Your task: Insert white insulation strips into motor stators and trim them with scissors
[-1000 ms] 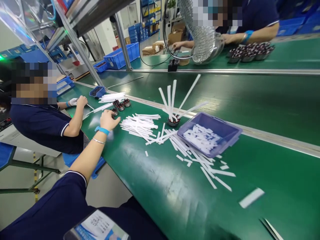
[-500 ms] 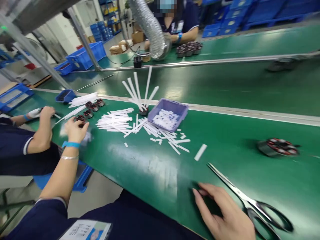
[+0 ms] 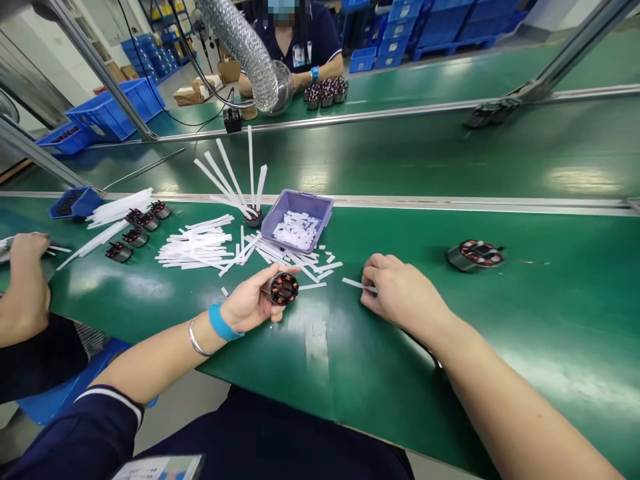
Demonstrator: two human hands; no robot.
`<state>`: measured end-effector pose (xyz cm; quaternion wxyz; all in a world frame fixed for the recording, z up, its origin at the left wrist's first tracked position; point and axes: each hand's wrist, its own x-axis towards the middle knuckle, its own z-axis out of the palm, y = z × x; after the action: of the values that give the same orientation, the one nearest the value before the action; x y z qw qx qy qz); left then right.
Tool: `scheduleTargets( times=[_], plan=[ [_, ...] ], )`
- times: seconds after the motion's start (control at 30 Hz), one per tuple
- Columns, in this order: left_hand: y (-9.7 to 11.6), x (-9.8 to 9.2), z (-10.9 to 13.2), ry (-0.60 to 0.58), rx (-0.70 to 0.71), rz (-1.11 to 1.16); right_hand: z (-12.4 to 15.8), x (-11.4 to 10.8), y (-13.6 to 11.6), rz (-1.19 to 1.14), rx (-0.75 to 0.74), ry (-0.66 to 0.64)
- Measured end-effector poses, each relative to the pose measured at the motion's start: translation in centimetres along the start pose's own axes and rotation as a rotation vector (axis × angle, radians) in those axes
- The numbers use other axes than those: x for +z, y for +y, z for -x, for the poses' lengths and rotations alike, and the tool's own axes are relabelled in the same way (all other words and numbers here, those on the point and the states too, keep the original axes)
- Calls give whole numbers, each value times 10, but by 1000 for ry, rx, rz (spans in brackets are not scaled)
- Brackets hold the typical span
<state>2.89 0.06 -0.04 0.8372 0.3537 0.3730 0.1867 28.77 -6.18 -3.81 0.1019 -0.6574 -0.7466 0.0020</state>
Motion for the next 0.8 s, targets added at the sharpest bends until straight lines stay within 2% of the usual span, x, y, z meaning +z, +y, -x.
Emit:
scheduleTargets(
  times=[0.07, 0.17, 0.3, 0.5, 0.67, 0.8],
  plan=[
    [-6, -6, -9, 4, -21, 28, 3, -9, -10, -178, 46, 7],
    [-13, -15, -11, 33, 3, 37, 2, -25, -43, -598, 87, -4],
    [-16, -17, -7, 37, 63, -8, -7, -30, -79, -818, 40, 62],
    [-14, -12, -4, 101, 102, -38, -4, -23, -77, -1074, 174, 108],
    [-15, -10, 0, 93, 113, -59, -6, -11, -93, -1348, 363, -22],
    [-15, -14, 4, 40, 114, -39, -15, 3, -101, -1418, 451, -47]
  ],
)
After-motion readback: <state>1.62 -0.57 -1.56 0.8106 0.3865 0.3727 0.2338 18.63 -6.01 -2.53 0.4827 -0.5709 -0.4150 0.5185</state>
